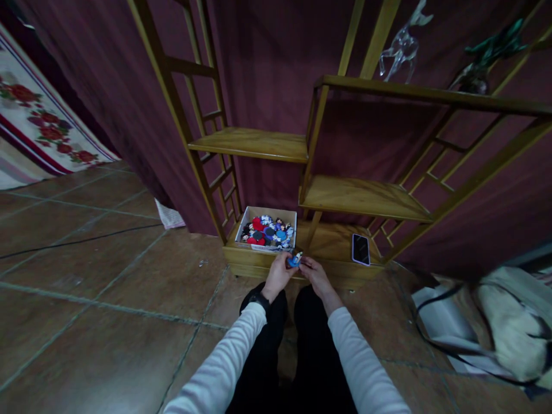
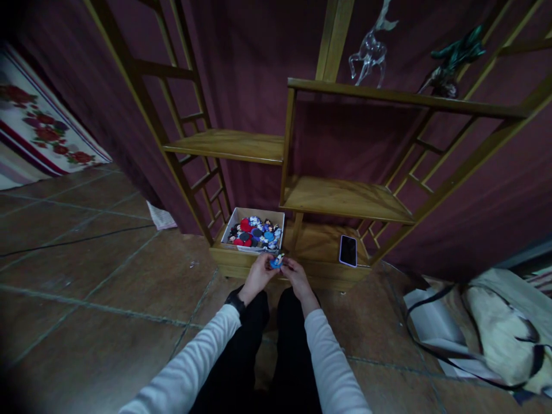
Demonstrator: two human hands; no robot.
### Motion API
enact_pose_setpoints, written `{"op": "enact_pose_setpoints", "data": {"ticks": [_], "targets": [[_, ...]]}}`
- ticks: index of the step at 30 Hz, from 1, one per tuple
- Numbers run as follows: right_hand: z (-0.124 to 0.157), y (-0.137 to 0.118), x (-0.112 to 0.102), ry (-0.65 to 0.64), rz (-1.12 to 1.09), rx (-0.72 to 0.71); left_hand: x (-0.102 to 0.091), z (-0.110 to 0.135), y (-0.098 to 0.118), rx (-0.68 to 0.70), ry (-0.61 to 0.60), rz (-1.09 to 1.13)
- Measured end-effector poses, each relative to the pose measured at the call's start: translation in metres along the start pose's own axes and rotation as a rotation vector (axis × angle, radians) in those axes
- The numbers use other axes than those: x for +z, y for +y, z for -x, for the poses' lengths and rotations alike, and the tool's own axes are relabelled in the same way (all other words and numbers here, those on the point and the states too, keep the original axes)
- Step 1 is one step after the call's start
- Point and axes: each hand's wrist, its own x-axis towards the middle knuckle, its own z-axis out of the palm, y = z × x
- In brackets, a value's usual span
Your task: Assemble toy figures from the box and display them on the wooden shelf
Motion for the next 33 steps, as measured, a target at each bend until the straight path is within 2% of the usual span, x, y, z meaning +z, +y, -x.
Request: {"op": "enact_pose_setpoints", "data": {"ticks": [2,7,15,26,33], "targets": [[-0.001,0.0,-0.001,0.012,-0.027,0.005,-0.001,0.004,0.007,0.073,-0.004,-0.125],[0.0,-0.001,-0.004,0.072,-0.036,0.008,-0.001,0.013,0.023,0.218,-0.118,-0.386],[0.004,-0.004,-0.009,0.082,0.033,-0.029,-0.004,0.018,0.029,0.354,-0.225,-0.724],[0.004,-0.003,-0.008,0.069,0.102,-0.036,-0.005,0.02,0.035,0.4,-0.246,-0.885],[0.002,0.0,-0.011,0.082,0.151,-0.035,-0.006,0.022,0.035,0.39,-0.251,-0.815]]}}
